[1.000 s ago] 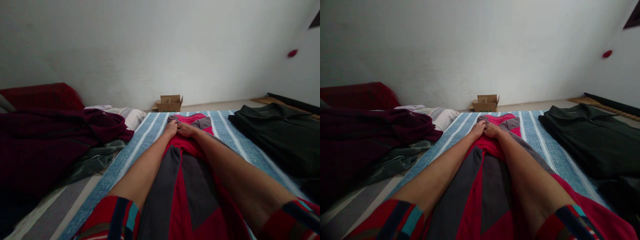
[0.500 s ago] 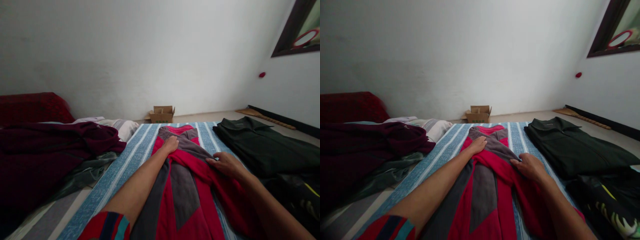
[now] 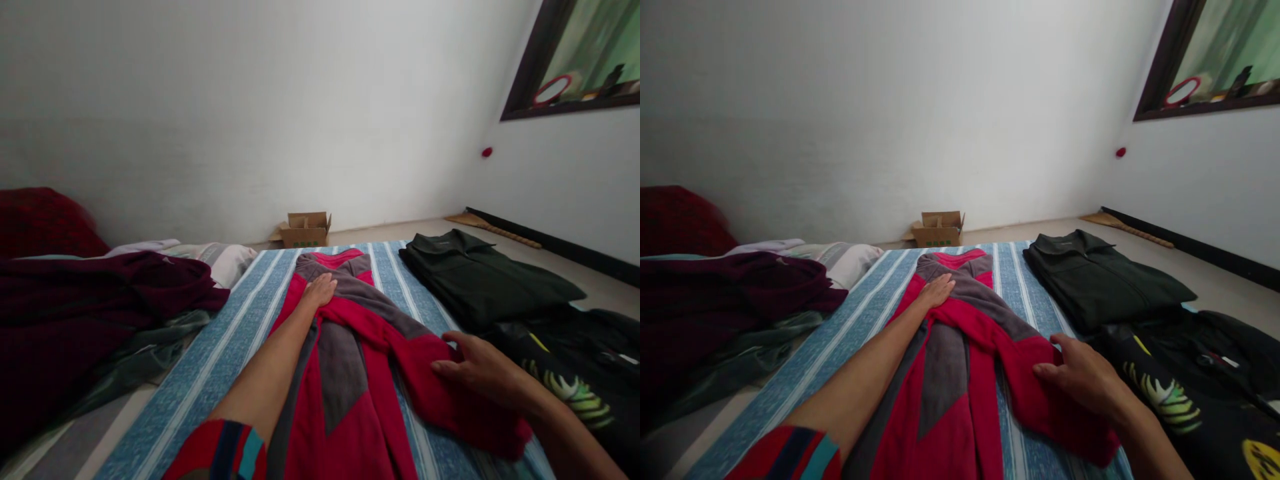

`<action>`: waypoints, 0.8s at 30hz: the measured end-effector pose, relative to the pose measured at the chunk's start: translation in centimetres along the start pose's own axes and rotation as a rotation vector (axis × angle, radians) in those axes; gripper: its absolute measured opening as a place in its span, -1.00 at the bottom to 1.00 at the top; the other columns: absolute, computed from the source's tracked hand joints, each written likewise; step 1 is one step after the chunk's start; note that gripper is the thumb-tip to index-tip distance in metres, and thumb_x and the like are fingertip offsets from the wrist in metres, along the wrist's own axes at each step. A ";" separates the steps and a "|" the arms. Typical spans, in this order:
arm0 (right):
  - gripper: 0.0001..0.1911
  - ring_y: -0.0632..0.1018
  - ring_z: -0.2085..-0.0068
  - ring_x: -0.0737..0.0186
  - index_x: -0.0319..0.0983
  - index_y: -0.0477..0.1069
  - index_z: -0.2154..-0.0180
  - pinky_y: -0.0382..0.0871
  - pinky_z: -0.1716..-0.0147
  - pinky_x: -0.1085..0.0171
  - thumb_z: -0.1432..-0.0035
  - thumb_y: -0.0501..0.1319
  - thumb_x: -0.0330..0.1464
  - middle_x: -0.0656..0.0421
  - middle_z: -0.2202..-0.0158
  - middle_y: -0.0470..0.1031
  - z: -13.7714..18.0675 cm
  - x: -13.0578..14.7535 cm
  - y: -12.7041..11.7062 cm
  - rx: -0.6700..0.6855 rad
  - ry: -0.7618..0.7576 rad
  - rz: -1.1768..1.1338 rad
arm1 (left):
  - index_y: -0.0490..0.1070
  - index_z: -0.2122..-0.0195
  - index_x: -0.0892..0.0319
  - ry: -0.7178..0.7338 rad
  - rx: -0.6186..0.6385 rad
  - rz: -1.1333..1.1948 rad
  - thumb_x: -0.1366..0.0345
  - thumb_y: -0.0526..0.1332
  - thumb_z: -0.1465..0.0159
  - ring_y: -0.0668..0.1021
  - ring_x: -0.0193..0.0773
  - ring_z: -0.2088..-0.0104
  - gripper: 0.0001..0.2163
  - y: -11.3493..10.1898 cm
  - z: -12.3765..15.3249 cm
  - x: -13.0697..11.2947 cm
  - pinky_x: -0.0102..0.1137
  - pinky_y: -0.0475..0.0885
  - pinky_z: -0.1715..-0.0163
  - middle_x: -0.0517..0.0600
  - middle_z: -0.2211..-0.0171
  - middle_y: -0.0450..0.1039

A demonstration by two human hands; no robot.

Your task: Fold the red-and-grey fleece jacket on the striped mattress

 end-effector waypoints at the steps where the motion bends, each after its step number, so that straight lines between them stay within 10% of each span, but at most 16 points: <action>1: -0.58 0.51 0.36 0.14 -0.19 0.42 0.24 0.23 0.45 0.31 0.10 0.25 -0.07 0.09 0.33 0.53 0.7 -0.4 0.0 -0.009 0.017 0.028 | 0.22 -0.12 0.09 0.000 0.003 -0.001 0.25 -0.16 -0.33 0.14 -0.19 -0.23 -0.62 0.0 -0.1 0.0 -0.20 0.10 -0.14 0.04 -0.24 0.09; 7: -0.81 0.47 0.48 0.22 -0.20 0.36 0.57 0.17 0.54 0.32 0.04 0.20 -0.23 0.19 0.56 0.46 3.4 -1.0 -0.2 -0.003 0.045 -0.017 | 0.15 -0.17 0.14 -0.040 -0.014 0.020 0.22 -0.21 -0.33 0.14 -0.18 -0.23 -0.57 0.1 -0.5 0.1 -0.19 0.09 -0.14 0.09 -0.24 0.08; 16: -0.57 0.56 0.21 0.11 -0.21 0.40 0.20 0.50 0.30 0.24 0.17 0.34 -0.23 0.10 0.26 0.54 6.2 -0.5 -0.8 -0.406 0.233 -1.461 | 0.08 -0.21 0.18 -0.094 -0.025 0.042 0.16 -0.25 -0.33 0.12 -0.20 -0.24 -0.53 0.4 -0.8 0.3 -0.21 0.09 -0.14 0.08 -0.25 0.04; 24: -0.12 0.45 -0.01 0.11 -0.15 0.17 -0.05 0.43 0.09 0.30 0.36 0.47 -0.37 0.14 0.06 0.48 8.3 -2.8 4.4 -0.573 0.282 -1.400 | 0.08 -0.21 0.24 -0.054 -0.015 0.017 0.20 -0.21 -0.33 0.10 -0.24 -0.24 -0.53 0.2 -0.8 0.2 -0.31 0.03 -0.16 0.10 -0.25 0.03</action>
Point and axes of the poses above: each hand's wrist, its own z-axis away from the middle knuckle, its own y-axis out of the palm, x = y × z, the point moved 1 cm from there along -z, towards the middle knuckle
